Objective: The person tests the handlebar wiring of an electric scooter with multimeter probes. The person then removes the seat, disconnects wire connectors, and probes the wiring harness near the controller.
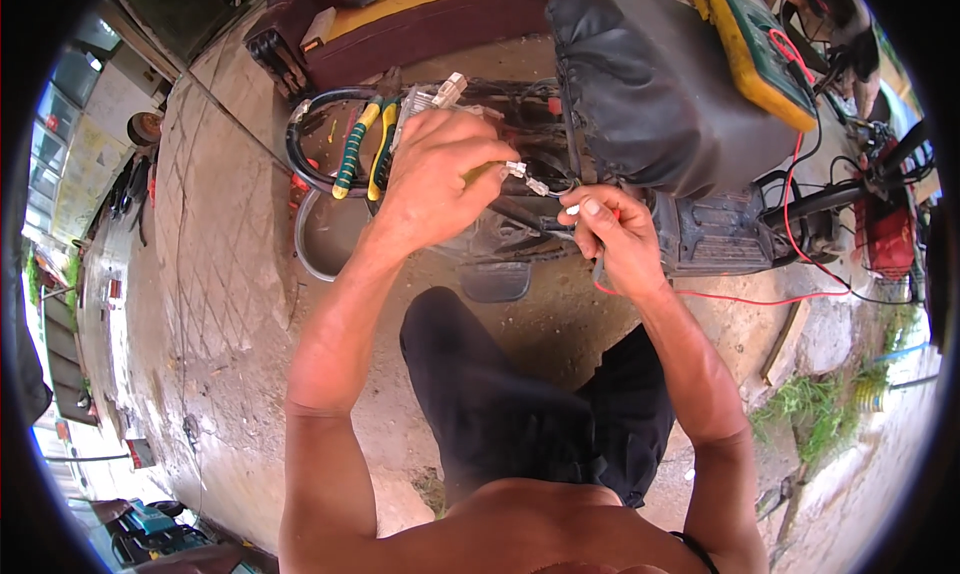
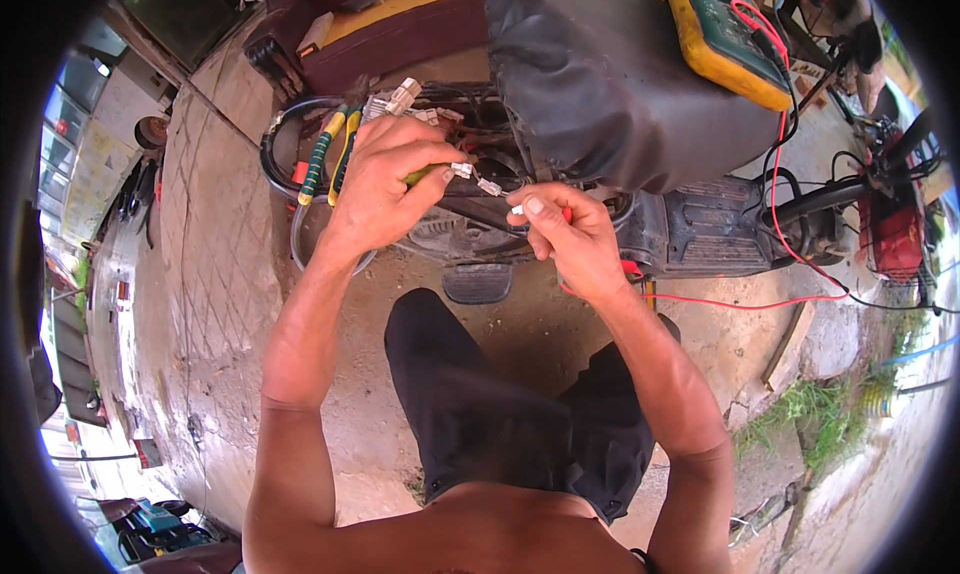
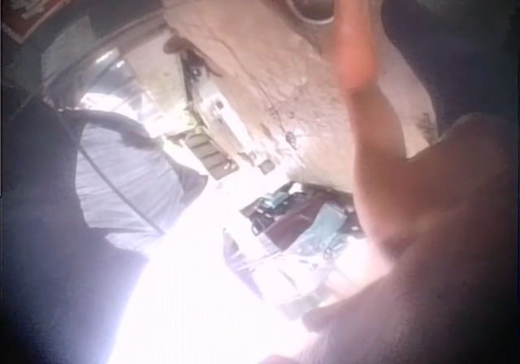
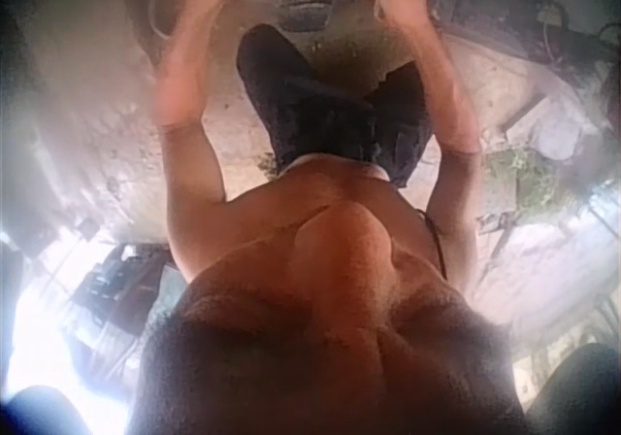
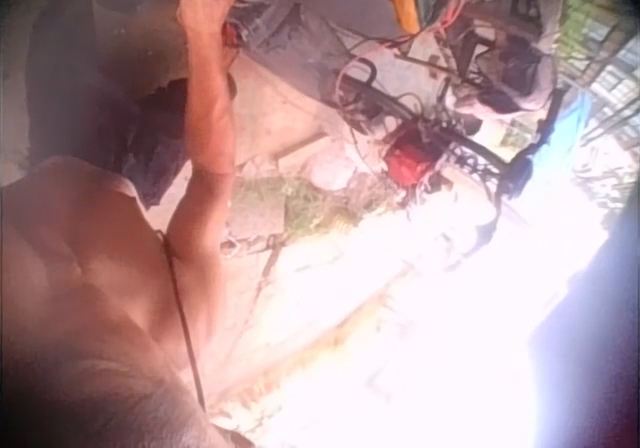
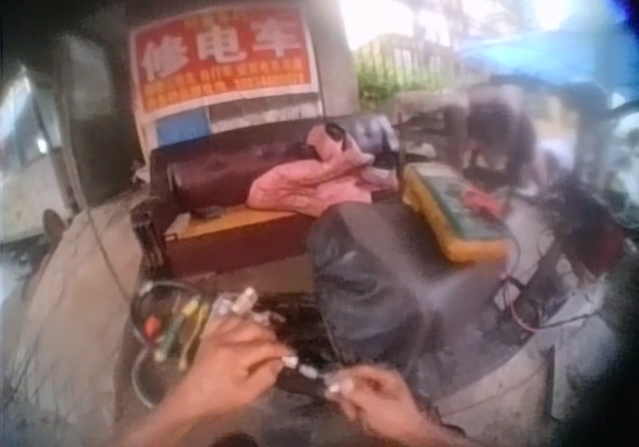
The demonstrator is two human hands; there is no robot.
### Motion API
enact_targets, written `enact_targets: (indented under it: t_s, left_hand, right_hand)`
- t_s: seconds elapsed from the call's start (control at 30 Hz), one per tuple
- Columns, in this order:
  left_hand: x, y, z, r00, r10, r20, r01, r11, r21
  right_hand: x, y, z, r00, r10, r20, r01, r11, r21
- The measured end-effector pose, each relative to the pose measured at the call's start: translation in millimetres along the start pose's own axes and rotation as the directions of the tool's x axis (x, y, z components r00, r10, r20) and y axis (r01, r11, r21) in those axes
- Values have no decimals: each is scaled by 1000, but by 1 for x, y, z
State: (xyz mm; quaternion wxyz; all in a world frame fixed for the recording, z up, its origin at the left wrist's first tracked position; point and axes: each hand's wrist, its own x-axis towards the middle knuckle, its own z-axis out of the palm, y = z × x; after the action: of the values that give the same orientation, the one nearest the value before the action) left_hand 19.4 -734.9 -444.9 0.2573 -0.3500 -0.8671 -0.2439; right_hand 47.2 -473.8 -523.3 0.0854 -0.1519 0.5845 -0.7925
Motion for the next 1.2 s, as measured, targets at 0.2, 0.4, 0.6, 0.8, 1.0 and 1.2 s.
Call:
enact_targets:
  t_s: [0.2,0.4,0.6,0.8,1.0,1.2]
  left_hand:
    - [0,0,0,1000,14,-19,-14,1000,11]
    - [1,-1,1,999,24,-25,-24,1000,13]
    - [1,-2,2,999,30,-30,-30,1000,6]
    - [0,-4,3,999,25,-39,-25,1000,1]
    - [2,2,3,999,10,-47,-10,1000,6]
    - [-1,1,0,999,27,-24,-27,999,24]
  right_hand:
    - [-11,4,6,999,-50,-13,51,995,83]
    - [-14,11,9,996,-66,-53,67,998,9]
    - [-18,9,16,989,-123,-76,111,983,-149]
    - [-20,3,26,973,-233,-8,225,947,-231]
    - [-19,2,19,989,-149,2,149,985,-86]
    - [-18,-3,23,996,-80,-40,77,994,-73]
